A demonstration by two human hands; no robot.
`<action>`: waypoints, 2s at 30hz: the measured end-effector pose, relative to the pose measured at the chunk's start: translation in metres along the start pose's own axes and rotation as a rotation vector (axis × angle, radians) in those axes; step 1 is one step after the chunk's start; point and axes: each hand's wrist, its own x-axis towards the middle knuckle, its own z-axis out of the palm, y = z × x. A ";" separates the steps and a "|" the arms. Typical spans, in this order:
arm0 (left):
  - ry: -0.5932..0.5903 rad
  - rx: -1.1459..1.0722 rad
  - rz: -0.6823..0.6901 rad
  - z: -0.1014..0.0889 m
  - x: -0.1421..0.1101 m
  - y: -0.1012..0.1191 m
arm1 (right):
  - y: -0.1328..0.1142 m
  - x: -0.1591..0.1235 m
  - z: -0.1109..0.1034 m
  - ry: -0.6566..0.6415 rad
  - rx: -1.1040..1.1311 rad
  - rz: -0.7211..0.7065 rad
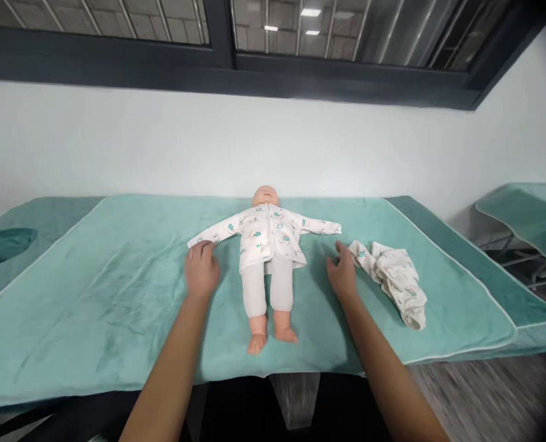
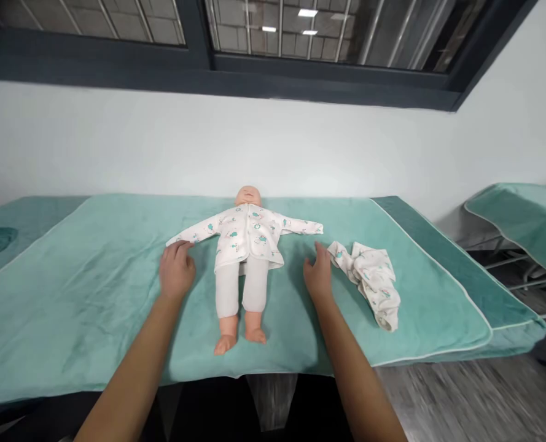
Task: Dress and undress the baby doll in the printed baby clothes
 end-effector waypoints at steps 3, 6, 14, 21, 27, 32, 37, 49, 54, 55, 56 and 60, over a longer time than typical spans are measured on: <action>-0.073 0.009 0.006 -0.012 -0.019 0.009 | -0.006 -0.043 -0.029 0.022 -0.085 -0.113; -0.204 0.041 -0.007 -0.027 -0.040 0.021 | -0.003 -0.061 -0.063 0.068 -0.269 -0.188; -0.354 -0.149 -0.065 -0.059 -0.076 0.043 | 0.050 -0.049 -0.158 0.101 -0.762 0.137; -0.332 -0.598 -0.178 -0.064 -0.091 0.106 | 0.061 -0.039 -0.176 -0.171 -0.618 0.158; -0.300 -0.566 0.048 -0.107 -0.036 0.143 | -0.067 0.014 -0.161 -0.355 -0.037 0.045; -0.424 -0.823 0.256 -0.191 0.024 0.176 | -0.212 0.041 -0.162 -0.835 0.333 -0.337; -0.487 -0.998 0.070 -0.254 0.041 0.181 | -0.304 0.053 -0.177 -1.018 0.225 -0.609; -0.630 -1.567 -0.087 -0.271 0.004 0.155 | -0.295 0.046 -0.204 -1.139 0.654 -0.273; -0.733 -1.460 -0.061 -0.268 0.016 0.160 | -0.303 0.041 -0.194 -1.203 0.825 -0.243; -0.729 -1.387 -0.079 -0.269 0.021 0.161 | -0.304 0.042 -0.193 -1.214 0.830 -0.241; -0.700 -1.321 -0.097 -0.269 0.024 0.161 | -0.305 0.045 -0.192 -1.231 0.825 -0.242; -0.367 -1.276 -0.093 -0.273 0.034 0.166 | -0.302 0.055 -0.192 -1.497 0.543 -0.283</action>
